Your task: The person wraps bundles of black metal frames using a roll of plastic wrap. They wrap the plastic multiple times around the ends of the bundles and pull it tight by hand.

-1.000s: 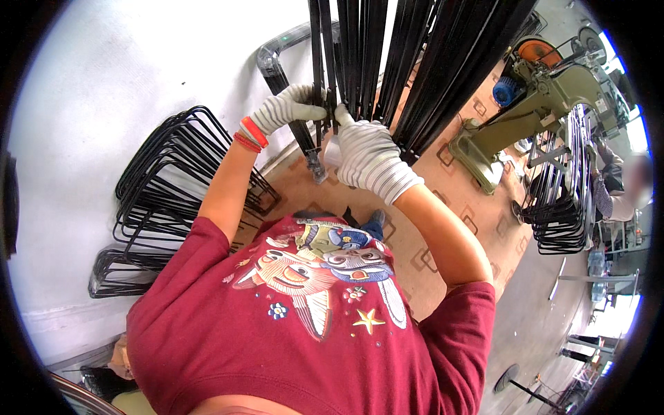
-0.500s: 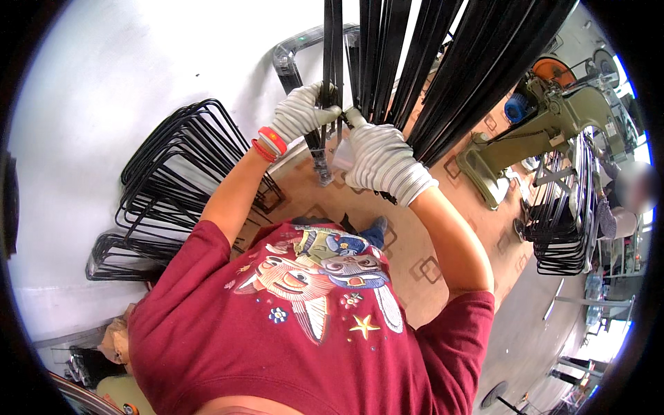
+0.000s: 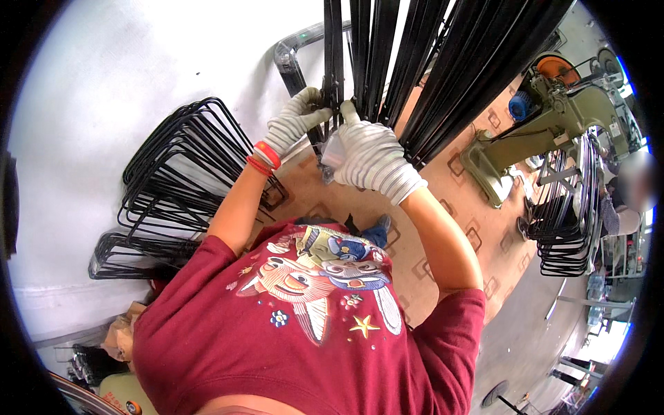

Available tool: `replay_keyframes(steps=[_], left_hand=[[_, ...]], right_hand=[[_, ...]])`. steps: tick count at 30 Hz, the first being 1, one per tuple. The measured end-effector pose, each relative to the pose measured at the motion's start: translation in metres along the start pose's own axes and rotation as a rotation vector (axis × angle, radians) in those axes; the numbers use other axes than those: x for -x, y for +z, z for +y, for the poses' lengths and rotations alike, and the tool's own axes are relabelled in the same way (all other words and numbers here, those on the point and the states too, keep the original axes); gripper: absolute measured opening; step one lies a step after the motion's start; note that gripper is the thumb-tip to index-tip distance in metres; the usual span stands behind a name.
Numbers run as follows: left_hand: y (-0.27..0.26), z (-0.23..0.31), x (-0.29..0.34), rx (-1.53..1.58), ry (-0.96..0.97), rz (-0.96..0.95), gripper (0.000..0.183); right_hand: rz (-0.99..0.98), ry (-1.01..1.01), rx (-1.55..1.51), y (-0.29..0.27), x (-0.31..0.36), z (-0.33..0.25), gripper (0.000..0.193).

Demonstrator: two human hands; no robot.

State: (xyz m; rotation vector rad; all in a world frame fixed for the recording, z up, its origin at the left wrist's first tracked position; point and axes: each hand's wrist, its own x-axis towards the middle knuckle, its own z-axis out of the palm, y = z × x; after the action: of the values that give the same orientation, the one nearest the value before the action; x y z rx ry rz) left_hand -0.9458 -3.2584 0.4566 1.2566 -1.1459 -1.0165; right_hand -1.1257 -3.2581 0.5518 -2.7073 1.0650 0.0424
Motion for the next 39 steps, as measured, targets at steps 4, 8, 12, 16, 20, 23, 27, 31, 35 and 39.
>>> replay_keyframes(steps=[4, 8, 12, 16, 20, 23, 27, 31, 35, 39], left_hand=[[0.004, -0.018, -0.002, 0.047, 0.11, 0.039, 0.025], [0.019, 0.003, 0.013, -0.214, -0.034, 0.09, 0.042], [0.031, -0.053, -0.006, 0.144, 0.149, 0.154, 0.052], [0.035, -0.071, 0.005, 0.124, 0.058, 0.201, 0.05], [0.025, -0.084, 0.02, 0.295, 0.117, 0.188, 0.04], [0.033, -0.074, 0.02, 0.387, 0.1, 0.138, 0.035], [0.04, -0.053, 0.023, 0.114, 0.129, 0.209, 0.044], [0.047, -0.019, 0.037, 0.012, 0.229, 0.385, 0.054], [0.039, -0.01, 0.029, -0.391, 0.52, 0.499, 0.048], [0.044, 0.007, 0.035, -0.554, 0.766, 0.461, 0.04]], right_hand=[[-0.044, -0.016, 0.033, 0.002, -0.008, -0.001, 0.071], [-0.104, -0.01, 0.127, 0.003, -0.012, -0.003, 0.054], [-0.068, -0.032, 0.17, 0.007, -0.009, -0.01, 0.047], [-0.081, -0.048, 0.124, 0.004, -0.004, -0.008, 0.047], [-0.133, -0.075, 0.275, 0.025, -0.006, 0.006, 0.052], [-0.087, -0.158, 0.288, 0.03, 0.0, 0.012, 0.051], [-0.262, -0.141, 0.266, 0.015, 0.006, 0.003, 0.05], [-0.143, -0.239, 0.24, 0.026, 0.011, 0.01, 0.049], [-0.216, -0.173, 0.248, 0.025, 0.013, 0.006, 0.046], [-0.22, -0.1, 0.229, 0.023, 0.014, 0.013, 0.043]])
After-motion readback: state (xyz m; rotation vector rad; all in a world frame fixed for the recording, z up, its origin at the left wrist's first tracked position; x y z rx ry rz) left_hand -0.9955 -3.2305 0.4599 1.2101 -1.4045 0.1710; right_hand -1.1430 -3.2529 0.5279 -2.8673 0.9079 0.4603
